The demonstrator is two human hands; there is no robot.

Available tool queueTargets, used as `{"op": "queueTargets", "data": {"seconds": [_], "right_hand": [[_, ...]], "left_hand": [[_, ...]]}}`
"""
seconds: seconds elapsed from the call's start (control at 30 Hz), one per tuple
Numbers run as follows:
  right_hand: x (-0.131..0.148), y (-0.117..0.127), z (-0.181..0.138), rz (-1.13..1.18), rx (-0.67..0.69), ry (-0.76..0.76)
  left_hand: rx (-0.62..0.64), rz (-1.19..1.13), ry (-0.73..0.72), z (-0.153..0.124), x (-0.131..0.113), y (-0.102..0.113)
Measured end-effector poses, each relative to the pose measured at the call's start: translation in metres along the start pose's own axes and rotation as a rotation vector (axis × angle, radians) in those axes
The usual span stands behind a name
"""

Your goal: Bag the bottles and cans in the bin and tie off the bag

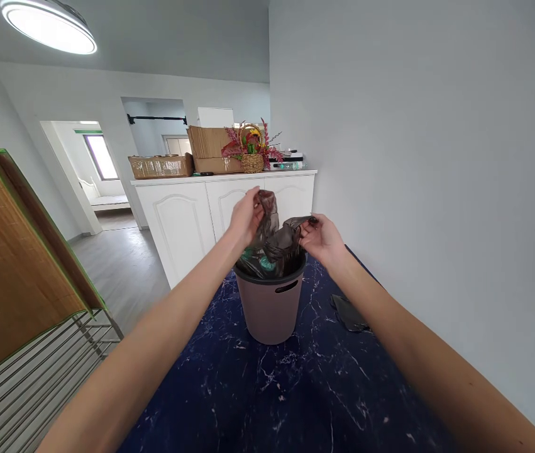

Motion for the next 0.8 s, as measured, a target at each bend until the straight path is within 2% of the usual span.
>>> {"op": "queueTargets", "data": {"seconds": [0.2, 0.37, 0.5, 0.6, 0.67, 0.73, 0.8], "right_hand": [[0.046, -0.024, -0.018, 0.045, 0.116, 0.109], [0.078, -0.063, -0.033, 0.034, 0.256, 0.186], [0.109, -0.101, -0.055, -0.021, 0.401, 0.327], [0.129, -0.123, -0.084, -0.039, 0.432, 0.426], [0.139, -0.134, -0.108, -0.039, 0.442, 0.461], [0.145, -0.142, -0.132, -0.036, 0.446, 0.465], [0.146, -0.146, -0.154, -0.06, 0.442, 0.451]], "left_hand": [[-0.003, -0.145, -0.208, 0.01, -0.076, 0.016], [0.002, -0.182, -0.386, -0.008, -0.145, 0.02], [-0.07, -0.214, -0.474, -0.048, -0.194, 0.016], [-0.156, -0.207, -0.583, -0.086, -0.229, 0.017], [-0.167, -0.176, -0.675, -0.112, -0.251, 0.018], [-0.168, -0.09, -0.766, -0.137, -0.268, 0.019], [-0.279, 0.118, -0.793, -0.161, -0.278, 0.026]]}}
Point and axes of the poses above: each hand's wrist, its own z-axis towards the middle knuckle, its own y-axis out of the back of the hand, x = y × z, the point moved 7 cm from there along z, towards the middle knuckle, and after that the axes turned 3 degrees about -z, right-handed, at the moved point
